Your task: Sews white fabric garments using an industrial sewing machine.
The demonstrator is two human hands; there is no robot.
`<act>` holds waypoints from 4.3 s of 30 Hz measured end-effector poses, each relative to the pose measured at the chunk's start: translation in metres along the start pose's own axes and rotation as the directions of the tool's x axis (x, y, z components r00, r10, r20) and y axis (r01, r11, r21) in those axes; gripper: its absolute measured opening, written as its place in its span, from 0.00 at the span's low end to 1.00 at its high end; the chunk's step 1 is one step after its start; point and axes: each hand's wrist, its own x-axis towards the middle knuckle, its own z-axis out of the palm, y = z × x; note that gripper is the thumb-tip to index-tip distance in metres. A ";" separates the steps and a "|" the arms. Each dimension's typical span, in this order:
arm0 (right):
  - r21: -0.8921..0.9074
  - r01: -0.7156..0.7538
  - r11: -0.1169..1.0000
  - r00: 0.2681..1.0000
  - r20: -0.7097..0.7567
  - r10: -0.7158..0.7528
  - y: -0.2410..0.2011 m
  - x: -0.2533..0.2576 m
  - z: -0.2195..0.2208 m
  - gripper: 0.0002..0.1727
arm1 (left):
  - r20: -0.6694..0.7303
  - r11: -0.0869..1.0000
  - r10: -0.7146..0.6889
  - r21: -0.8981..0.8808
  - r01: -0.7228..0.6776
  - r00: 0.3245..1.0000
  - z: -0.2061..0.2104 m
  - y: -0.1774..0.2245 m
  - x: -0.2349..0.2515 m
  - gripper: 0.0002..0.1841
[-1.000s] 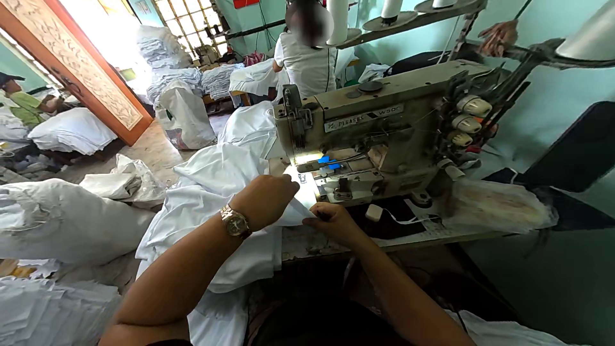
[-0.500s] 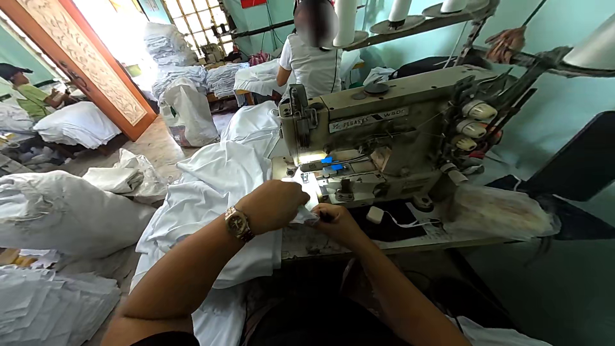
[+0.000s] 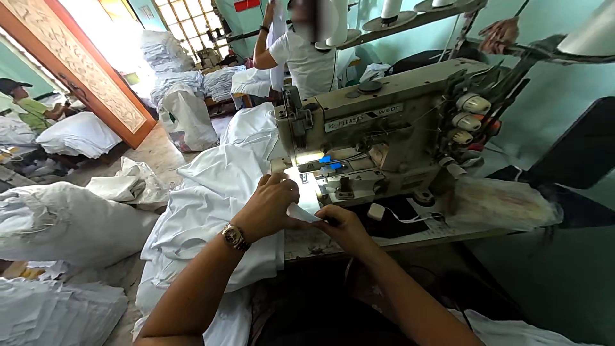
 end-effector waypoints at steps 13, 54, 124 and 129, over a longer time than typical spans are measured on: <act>-0.200 0.136 0.970 0.982 -0.103 -0.159 0.009 0.010 0.005 0.12 | -0.015 0.999 0.036 0.036 -0.035 0.999 0.049 -0.033 0.015 0.18; -0.543 0.125 0.831 0.992 0.082 -0.096 0.059 -0.024 0.044 0.11 | -0.233 0.971 -0.098 -0.236 0.041 0.968 0.074 -0.104 0.080 0.12; -0.173 -0.121 0.977 0.977 -0.193 0.087 0.003 0.005 0.037 0.21 | -0.256 0.285 -0.673 -0.956 -0.077 0.694 0.097 -0.006 -0.059 0.08; -0.230 -0.077 0.970 0.988 -0.150 0.042 -0.003 0.014 0.048 0.20 | -0.196 0.139 -0.709 -0.981 -0.138 0.678 0.090 -0.003 -0.055 0.06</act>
